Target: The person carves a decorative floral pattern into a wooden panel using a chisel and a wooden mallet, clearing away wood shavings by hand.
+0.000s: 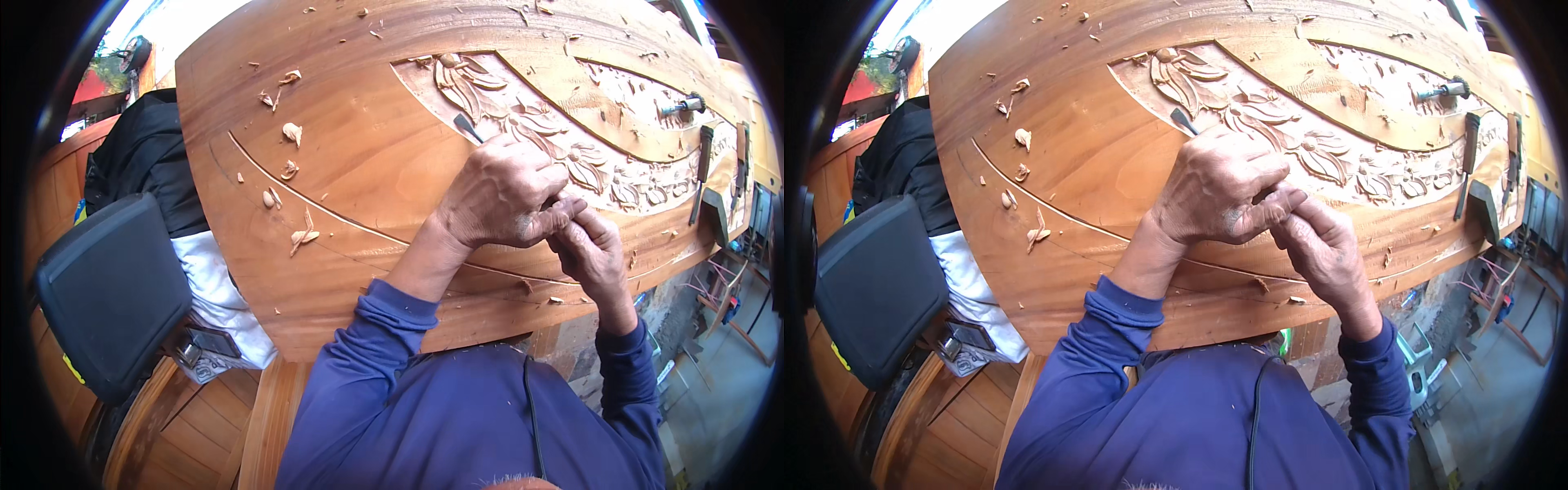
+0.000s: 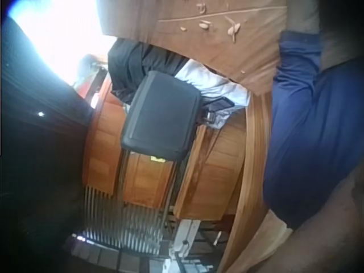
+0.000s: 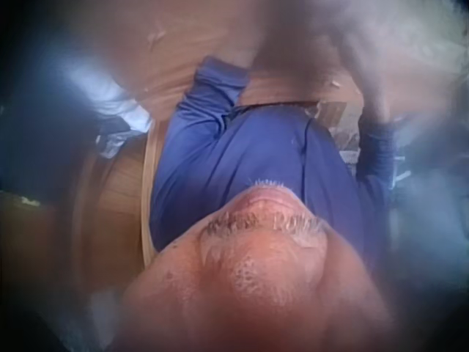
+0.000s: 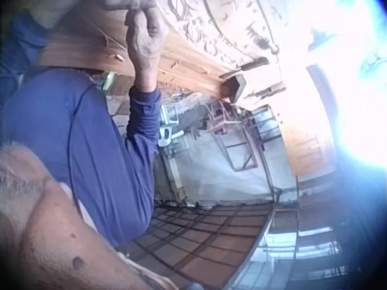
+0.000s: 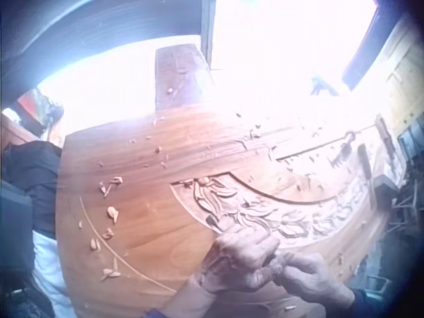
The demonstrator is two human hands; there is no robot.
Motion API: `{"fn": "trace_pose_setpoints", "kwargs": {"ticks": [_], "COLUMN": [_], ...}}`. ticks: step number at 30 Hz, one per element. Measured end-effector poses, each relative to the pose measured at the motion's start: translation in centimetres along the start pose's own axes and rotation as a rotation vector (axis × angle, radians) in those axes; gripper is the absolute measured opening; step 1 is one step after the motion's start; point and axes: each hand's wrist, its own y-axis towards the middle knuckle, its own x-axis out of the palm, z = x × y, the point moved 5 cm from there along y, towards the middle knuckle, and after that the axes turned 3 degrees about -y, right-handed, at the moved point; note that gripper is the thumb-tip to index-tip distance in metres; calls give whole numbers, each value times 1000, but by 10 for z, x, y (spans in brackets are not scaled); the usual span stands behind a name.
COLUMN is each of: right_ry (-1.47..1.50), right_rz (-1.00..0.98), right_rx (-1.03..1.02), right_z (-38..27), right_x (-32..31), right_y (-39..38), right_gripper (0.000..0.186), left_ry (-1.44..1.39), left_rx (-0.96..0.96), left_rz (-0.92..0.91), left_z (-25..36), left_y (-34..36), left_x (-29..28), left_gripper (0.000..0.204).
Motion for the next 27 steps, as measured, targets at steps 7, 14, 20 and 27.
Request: {"fn": "trace_pose_setpoints", "kwargs": {"ticks": [7, 14, 20, 27], "right_ry": [-18, 16, 84, 93], "right_rz": [-37, -17, -13, -12], "right_rx": [66, 81, 80, 29], "right_z": [-22, -29, -32, -35], "right_x": [19, 31, 34, 42], "right_y": [8, 7, 10, 9], "right_gripper": [24, 29, 33, 35], "left_ry": [12, -79, -61, -106], "left_rx": [-68, -97, -87, -63], "left_rz": [91, 261, 252, 317], "left_z": [-8, -13, -18, -9], "left_y": [5, 5, 4, 3], "left_x": [-5, -22, -23, -28], "left_gripper": [42, 39, 40, 42]}}
